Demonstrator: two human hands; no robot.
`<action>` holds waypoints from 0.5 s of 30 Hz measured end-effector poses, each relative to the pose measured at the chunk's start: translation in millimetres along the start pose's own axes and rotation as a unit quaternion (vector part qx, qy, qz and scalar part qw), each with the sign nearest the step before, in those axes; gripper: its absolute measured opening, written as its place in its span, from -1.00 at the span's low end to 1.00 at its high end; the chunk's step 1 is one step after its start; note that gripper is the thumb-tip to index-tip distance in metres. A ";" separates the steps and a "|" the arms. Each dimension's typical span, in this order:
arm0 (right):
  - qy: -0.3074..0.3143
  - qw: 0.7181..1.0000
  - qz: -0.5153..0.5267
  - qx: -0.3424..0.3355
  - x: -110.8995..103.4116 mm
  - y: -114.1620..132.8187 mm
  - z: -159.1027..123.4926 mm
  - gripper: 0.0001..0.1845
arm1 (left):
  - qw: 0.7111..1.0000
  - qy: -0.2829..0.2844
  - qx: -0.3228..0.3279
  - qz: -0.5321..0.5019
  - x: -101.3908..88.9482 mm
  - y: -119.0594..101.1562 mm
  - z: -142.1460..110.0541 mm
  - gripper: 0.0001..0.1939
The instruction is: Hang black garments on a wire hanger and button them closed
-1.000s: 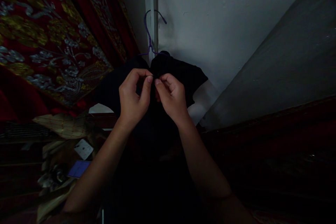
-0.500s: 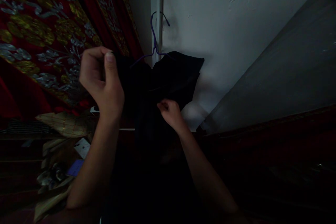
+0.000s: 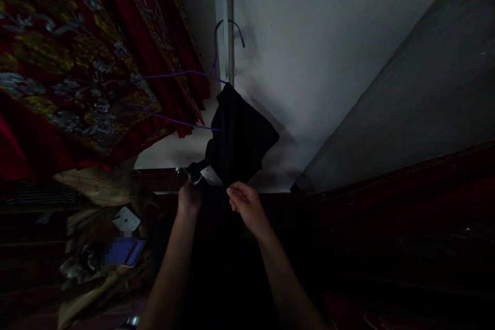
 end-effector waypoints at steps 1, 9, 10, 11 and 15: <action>-0.013 1.000 0.012 0.014 -10.1 -11.5 -0.6 -0.67 | 1.000 0.001 0.001 -0.001 1.9 6.3 -2.4 -0.87; -0.229 0.972 -0.039 0.022 -111.0 -55.0 -13.3 -0.64 | 0.989 0.119 0.080 0.048 56.1 -34.0 -43.4 -0.80; -0.244 0.969 -0.048 0.009 -114.0 -52.4 -15.5 -0.64 | 0.980 0.153 0.090 0.093 66.6 -33.6 -56.7 -0.80; -0.246 0.968 -0.052 -0.005 -112.5 -48.7 -16.6 -0.62 | 0.967 0.186 0.101 0.143 76.8 -31.0 -71.1 -0.81; -0.108 0.991 -0.042 -0.059 -62.2 -28.1 -11.0 -0.40 | 0.885 0.315 0.160 0.304 112.3 -18.6 -127.1 -0.85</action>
Point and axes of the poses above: each hand's wrist, its own z-axis towards the middle knuckle, its own x-axis out of the palm, y = z × x, the point moved 9 cm from there along z, towards the middle knuckle, and after that the axes turned 5 degrees about -y, right-handed, at the moved point
